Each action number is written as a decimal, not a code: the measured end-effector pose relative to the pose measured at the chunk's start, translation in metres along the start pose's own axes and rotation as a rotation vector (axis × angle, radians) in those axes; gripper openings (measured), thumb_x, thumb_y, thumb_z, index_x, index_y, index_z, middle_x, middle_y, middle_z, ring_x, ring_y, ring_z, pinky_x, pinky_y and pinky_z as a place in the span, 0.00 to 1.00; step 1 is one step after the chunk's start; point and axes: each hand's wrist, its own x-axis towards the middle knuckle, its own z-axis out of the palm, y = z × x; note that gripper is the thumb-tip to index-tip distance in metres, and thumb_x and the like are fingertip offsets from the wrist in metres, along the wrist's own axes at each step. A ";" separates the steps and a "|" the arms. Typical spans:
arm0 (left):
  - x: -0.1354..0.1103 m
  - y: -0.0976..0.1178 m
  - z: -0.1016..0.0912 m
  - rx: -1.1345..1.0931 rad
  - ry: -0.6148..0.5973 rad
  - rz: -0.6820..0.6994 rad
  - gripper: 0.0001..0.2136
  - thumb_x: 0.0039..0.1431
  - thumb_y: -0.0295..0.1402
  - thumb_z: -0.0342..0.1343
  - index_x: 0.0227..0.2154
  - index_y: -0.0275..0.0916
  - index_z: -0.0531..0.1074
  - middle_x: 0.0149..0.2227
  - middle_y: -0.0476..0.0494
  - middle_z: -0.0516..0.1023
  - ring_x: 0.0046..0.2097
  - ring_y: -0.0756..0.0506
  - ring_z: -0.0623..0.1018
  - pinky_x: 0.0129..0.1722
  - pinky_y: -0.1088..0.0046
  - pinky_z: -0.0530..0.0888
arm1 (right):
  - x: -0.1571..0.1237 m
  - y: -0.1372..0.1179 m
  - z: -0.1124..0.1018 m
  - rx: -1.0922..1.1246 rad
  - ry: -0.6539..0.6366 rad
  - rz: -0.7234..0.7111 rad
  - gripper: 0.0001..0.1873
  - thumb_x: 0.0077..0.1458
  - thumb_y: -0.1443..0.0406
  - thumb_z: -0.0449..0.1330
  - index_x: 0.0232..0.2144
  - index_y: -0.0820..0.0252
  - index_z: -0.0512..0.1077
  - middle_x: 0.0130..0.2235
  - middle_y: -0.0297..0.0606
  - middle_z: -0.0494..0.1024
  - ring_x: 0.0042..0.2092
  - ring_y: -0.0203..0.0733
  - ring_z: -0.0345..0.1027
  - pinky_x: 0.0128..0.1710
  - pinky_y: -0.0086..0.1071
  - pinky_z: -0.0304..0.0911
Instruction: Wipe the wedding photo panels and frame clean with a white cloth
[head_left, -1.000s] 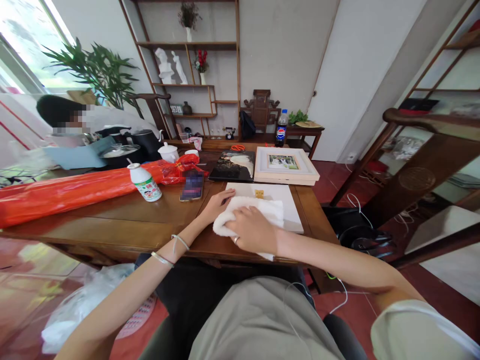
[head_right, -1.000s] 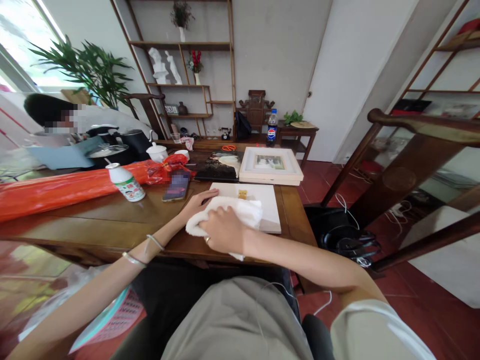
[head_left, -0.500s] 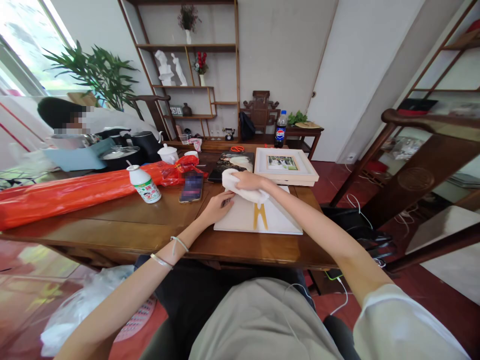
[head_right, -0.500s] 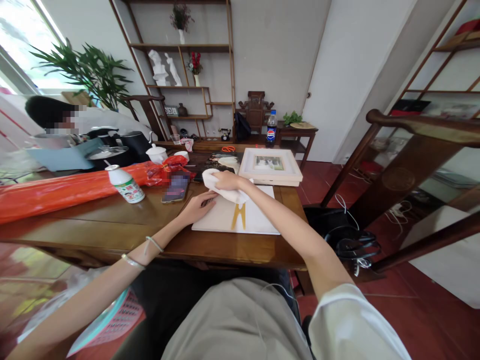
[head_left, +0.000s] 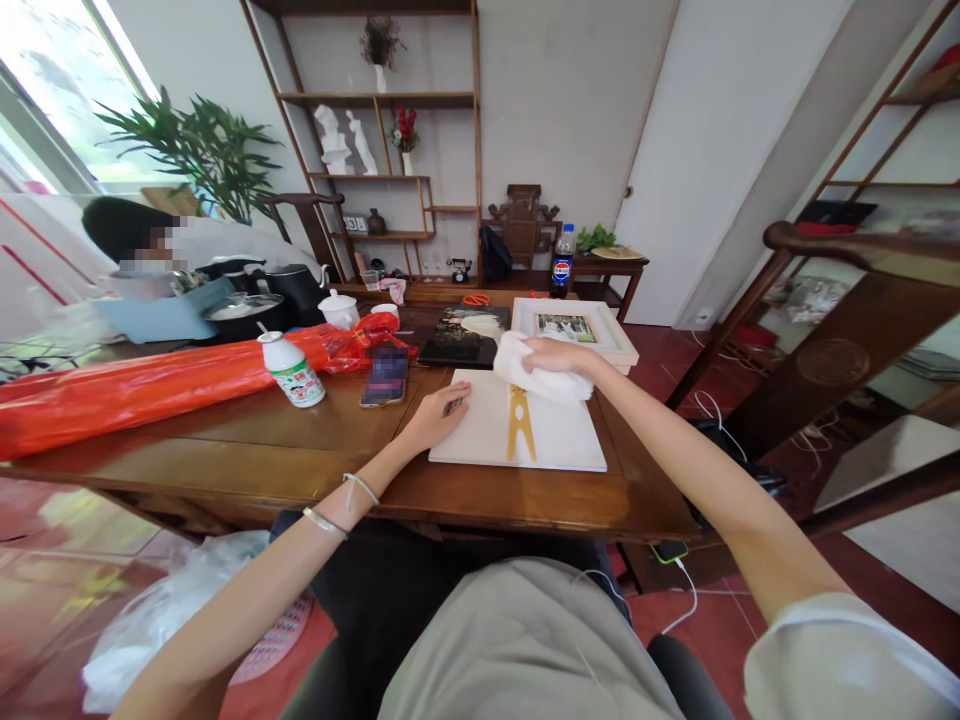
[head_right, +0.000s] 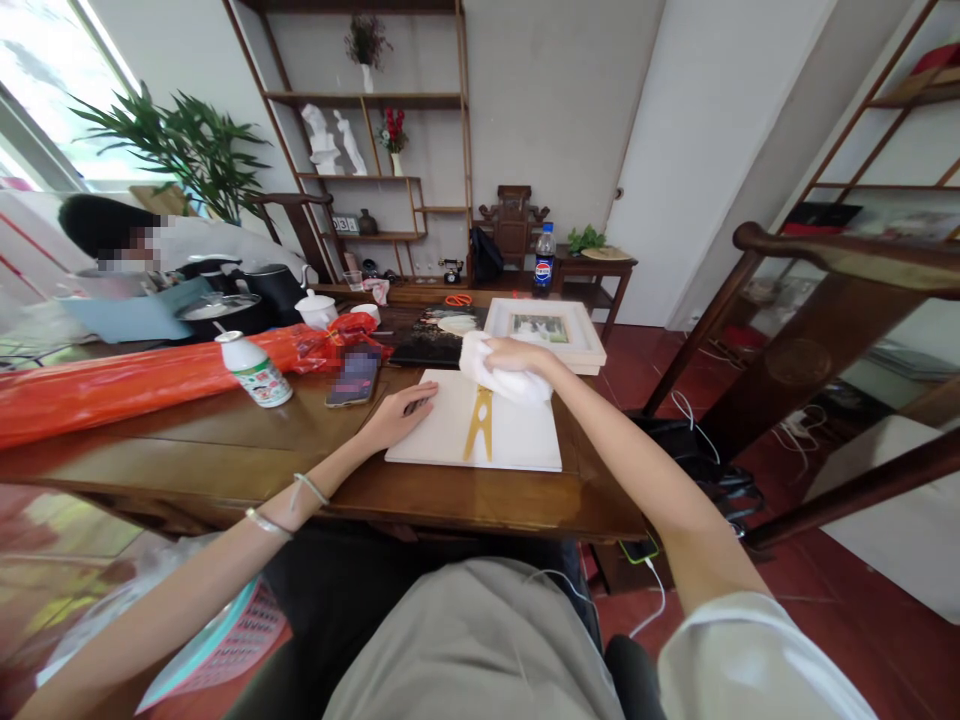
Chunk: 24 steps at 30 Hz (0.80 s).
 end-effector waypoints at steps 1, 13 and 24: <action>0.000 0.000 0.000 -0.002 0.002 0.002 0.19 0.57 0.39 0.49 0.46 0.35 0.72 0.53 0.39 0.70 0.56 0.42 0.68 0.58 0.65 0.62 | -0.010 0.010 -0.001 0.025 0.013 0.020 0.11 0.42 0.66 0.52 0.32 0.60 0.65 0.38 0.41 0.74 0.37 0.45 0.67 0.33 0.33 0.62; 0.000 -0.001 0.001 0.009 0.002 0.010 0.19 0.57 0.40 0.48 0.47 0.35 0.72 0.53 0.39 0.71 0.56 0.43 0.68 0.58 0.65 0.62 | -0.141 -0.024 0.013 -0.179 -0.146 -0.118 0.12 0.43 0.71 0.51 0.33 0.60 0.68 0.36 0.41 0.73 0.40 0.45 0.66 0.38 0.32 0.59; 0.001 -0.002 0.002 0.005 0.011 0.021 0.18 0.57 0.39 0.48 0.46 0.36 0.72 0.53 0.40 0.71 0.56 0.43 0.69 0.58 0.63 0.62 | -0.088 0.011 0.017 -0.265 -0.014 -0.123 0.12 0.44 0.72 0.51 0.32 0.60 0.68 0.35 0.41 0.73 0.38 0.45 0.66 0.36 0.32 0.58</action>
